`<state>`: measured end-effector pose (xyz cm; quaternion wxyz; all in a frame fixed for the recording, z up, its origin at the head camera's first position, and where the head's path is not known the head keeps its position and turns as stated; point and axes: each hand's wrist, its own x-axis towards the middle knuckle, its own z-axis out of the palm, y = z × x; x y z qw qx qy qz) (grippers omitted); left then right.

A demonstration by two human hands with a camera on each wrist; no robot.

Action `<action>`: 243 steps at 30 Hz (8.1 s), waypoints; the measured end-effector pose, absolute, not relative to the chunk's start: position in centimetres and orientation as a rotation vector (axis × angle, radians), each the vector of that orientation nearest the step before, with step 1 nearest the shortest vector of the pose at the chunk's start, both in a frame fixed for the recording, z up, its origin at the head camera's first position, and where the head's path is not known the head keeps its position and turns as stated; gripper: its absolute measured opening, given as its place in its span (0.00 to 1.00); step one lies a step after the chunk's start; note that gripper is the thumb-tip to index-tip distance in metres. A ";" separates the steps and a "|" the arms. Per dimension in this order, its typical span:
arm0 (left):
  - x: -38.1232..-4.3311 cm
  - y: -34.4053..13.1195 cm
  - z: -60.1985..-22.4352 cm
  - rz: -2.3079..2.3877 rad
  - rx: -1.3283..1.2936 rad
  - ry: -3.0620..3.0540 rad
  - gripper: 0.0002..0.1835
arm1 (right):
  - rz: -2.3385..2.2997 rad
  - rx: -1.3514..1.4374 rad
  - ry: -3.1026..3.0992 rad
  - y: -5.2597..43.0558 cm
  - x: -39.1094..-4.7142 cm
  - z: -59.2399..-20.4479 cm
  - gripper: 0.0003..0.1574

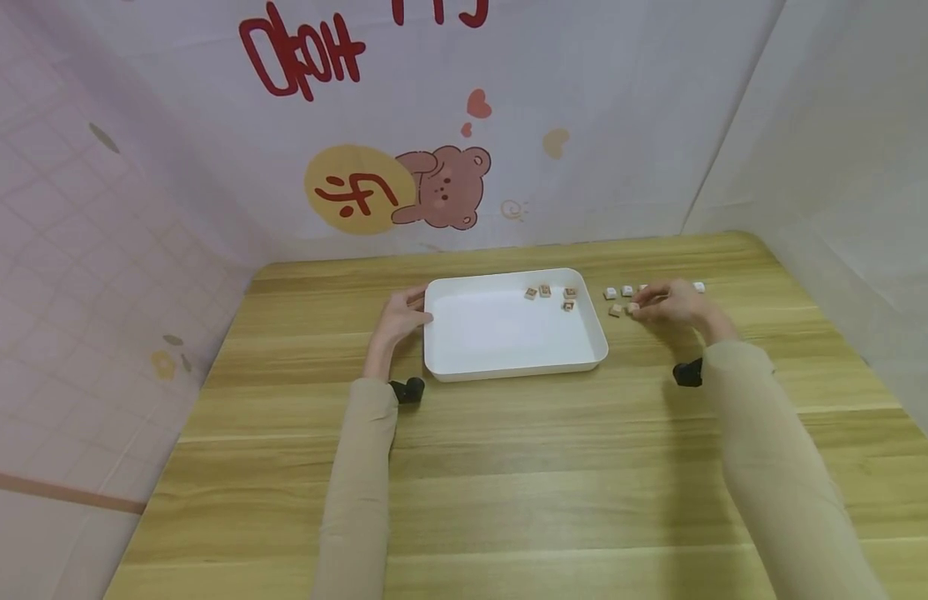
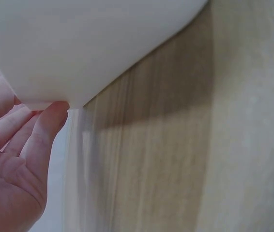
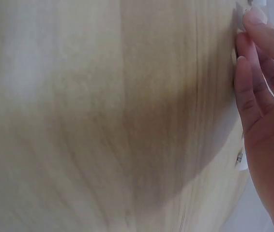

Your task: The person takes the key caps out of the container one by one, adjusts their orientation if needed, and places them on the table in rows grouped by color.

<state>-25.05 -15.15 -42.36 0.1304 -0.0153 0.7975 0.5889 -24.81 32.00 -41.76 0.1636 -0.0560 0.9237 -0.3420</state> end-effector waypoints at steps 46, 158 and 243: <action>-24.9 -15.2 -42.3 1.727 -0.057 2.305 0.37 | -0.845 -0.237 2.630 30.4 -25.4 -40.5 0.28; -25.1 -15.3 -43.0 1.747 0.021 2.328 0.37 | -1.065 -0.061 2.765 34.7 -23.8 -42.7 0.30; -25.1 -15.1 -42.5 1.646 -0.006 2.382 0.37 | -0.817 -0.559 2.713 17.6 -30.0 -41.2 0.15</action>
